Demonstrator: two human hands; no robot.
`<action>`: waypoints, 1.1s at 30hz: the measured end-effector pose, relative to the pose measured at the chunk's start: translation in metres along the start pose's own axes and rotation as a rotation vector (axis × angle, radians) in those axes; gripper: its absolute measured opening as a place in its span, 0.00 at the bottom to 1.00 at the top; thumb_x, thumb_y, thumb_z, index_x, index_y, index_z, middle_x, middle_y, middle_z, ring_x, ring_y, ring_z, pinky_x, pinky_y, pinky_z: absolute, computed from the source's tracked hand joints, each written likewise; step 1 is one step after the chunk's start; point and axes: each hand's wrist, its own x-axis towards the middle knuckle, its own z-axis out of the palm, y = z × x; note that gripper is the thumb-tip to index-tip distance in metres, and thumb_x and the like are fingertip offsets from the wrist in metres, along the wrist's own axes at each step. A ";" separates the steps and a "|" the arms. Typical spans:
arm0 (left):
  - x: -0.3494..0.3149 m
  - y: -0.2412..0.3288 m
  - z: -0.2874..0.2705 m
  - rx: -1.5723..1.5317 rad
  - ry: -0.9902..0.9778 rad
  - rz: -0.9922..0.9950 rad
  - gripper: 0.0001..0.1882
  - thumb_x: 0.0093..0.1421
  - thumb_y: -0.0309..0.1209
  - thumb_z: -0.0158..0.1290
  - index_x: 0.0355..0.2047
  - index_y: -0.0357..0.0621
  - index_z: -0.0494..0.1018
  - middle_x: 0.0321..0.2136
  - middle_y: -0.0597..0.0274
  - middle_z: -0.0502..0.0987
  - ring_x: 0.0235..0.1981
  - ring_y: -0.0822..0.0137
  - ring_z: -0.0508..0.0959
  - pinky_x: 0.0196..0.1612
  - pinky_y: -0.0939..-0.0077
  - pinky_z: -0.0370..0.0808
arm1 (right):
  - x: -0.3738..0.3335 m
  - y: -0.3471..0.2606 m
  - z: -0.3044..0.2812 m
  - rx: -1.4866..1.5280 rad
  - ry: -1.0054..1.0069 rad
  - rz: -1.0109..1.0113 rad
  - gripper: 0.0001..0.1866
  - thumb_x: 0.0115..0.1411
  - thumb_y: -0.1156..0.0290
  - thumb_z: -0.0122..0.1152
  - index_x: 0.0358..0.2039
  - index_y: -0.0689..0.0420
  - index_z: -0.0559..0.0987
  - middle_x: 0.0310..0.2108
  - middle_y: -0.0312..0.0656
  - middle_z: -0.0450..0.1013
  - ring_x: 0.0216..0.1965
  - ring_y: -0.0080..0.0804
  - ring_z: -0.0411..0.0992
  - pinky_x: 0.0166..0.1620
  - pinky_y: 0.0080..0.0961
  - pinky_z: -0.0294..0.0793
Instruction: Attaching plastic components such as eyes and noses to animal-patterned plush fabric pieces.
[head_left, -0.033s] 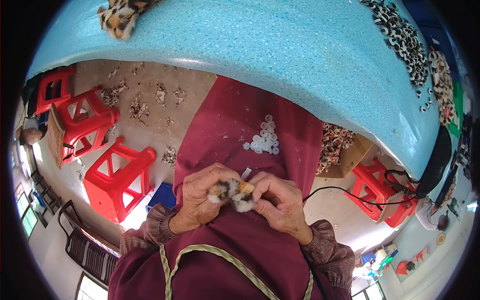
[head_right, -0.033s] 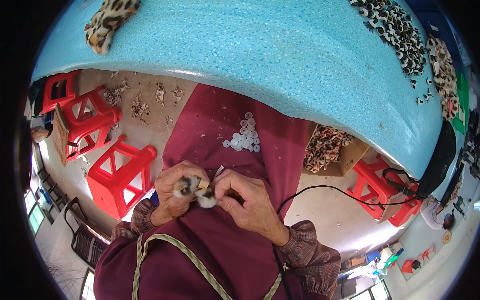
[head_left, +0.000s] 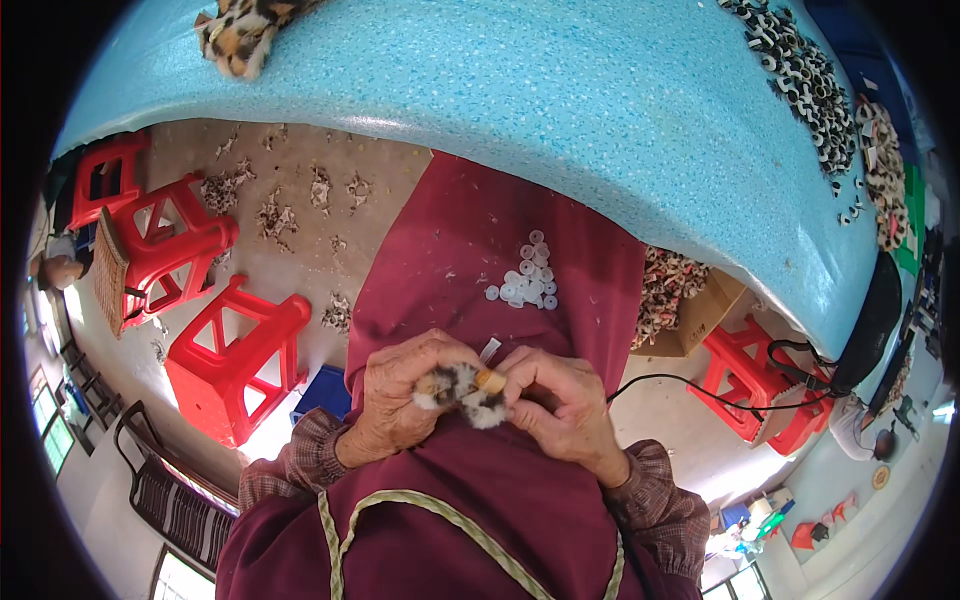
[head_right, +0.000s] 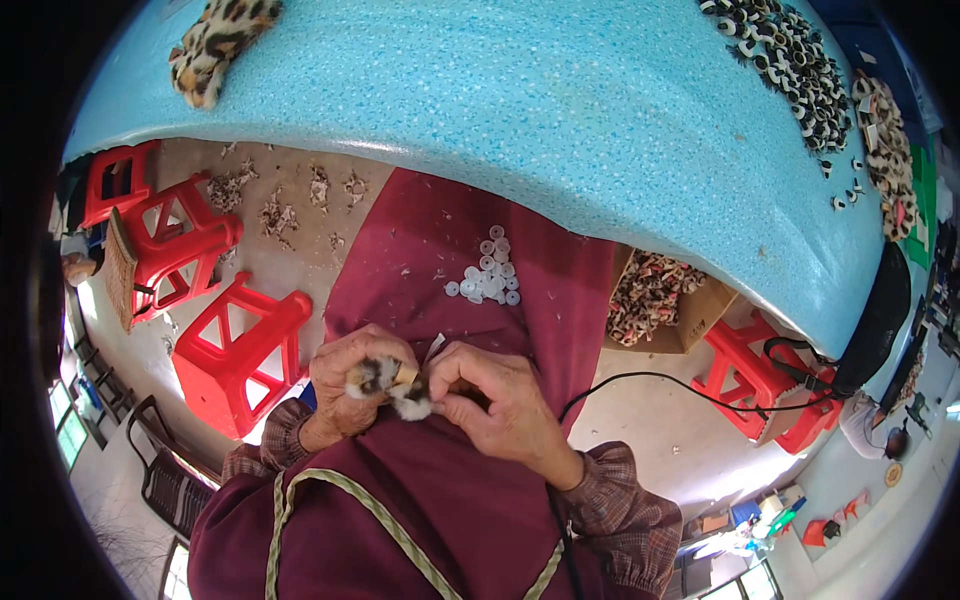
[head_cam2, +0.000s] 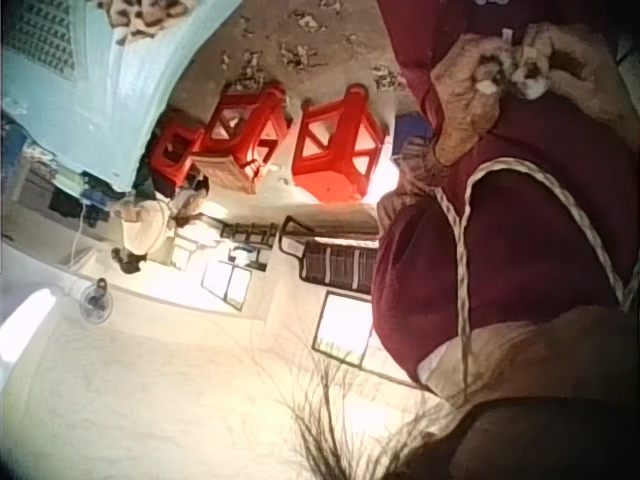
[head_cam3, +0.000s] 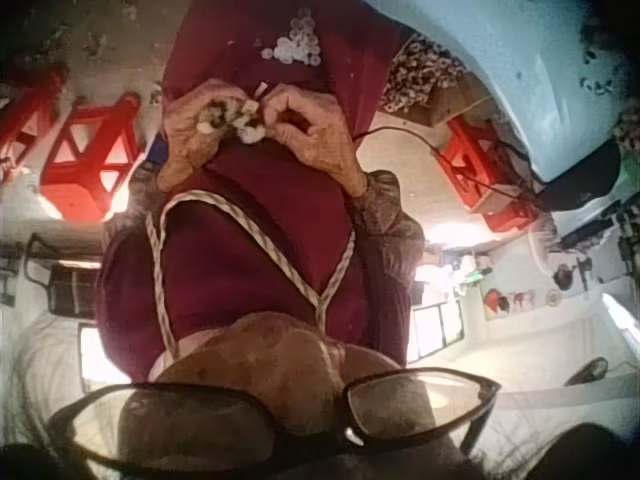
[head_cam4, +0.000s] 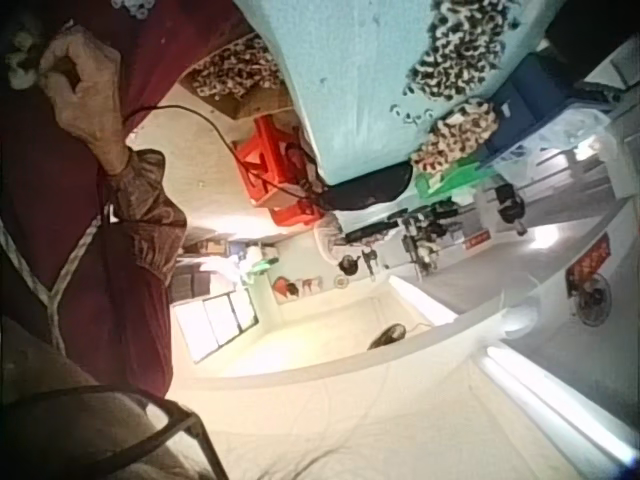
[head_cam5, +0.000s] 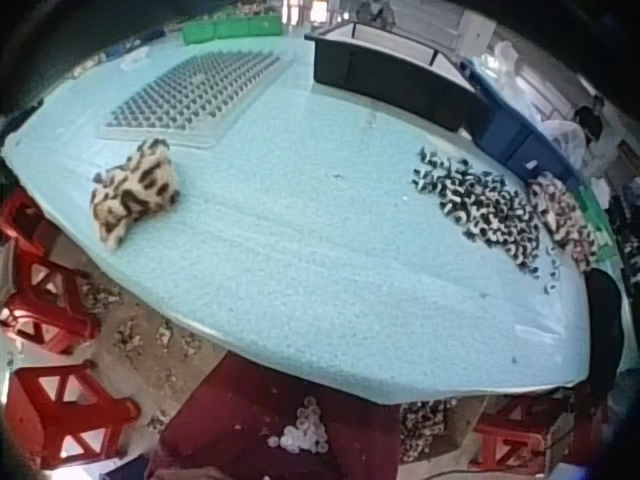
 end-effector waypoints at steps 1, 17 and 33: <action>0.000 0.001 -0.001 -0.003 0.002 0.003 0.09 0.54 0.28 0.54 0.33 0.34 0.74 0.29 0.58 0.76 0.28 0.67 0.76 0.33 0.77 0.73 | 0.003 -0.001 -0.010 -0.067 -0.021 0.058 0.04 0.52 0.83 0.57 0.28 0.60 0.72 0.26 0.38 0.72 0.29 0.25 0.73 0.34 0.20 0.71; -0.012 -0.004 -0.007 -0.105 0.113 0.071 0.06 0.49 0.20 0.58 0.30 0.40 0.79 0.30 0.60 0.71 0.31 0.70 0.74 0.33 0.79 0.72 | 0.060 0.073 -0.019 -1.007 -0.009 -0.167 0.13 0.42 0.77 0.66 0.30 0.55 0.76 0.27 0.37 0.71 0.35 0.36 0.69 0.38 0.33 0.71; -0.007 0.000 -0.008 -0.049 0.086 0.099 0.04 0.55 0.28 0.57 0.29 0.42 0.80 0.32 0.62 0.69 0.30 0.72 0.72 0.33 0.81 0.71 | 0.027 0.004 0.001 0.504 0.004 0.348 0.11 0.49 0.81 0.66 0.34 0.66 0.77 0.34 0.43 0.76 0.37 0.26 0.75 0.42 0.21 0.76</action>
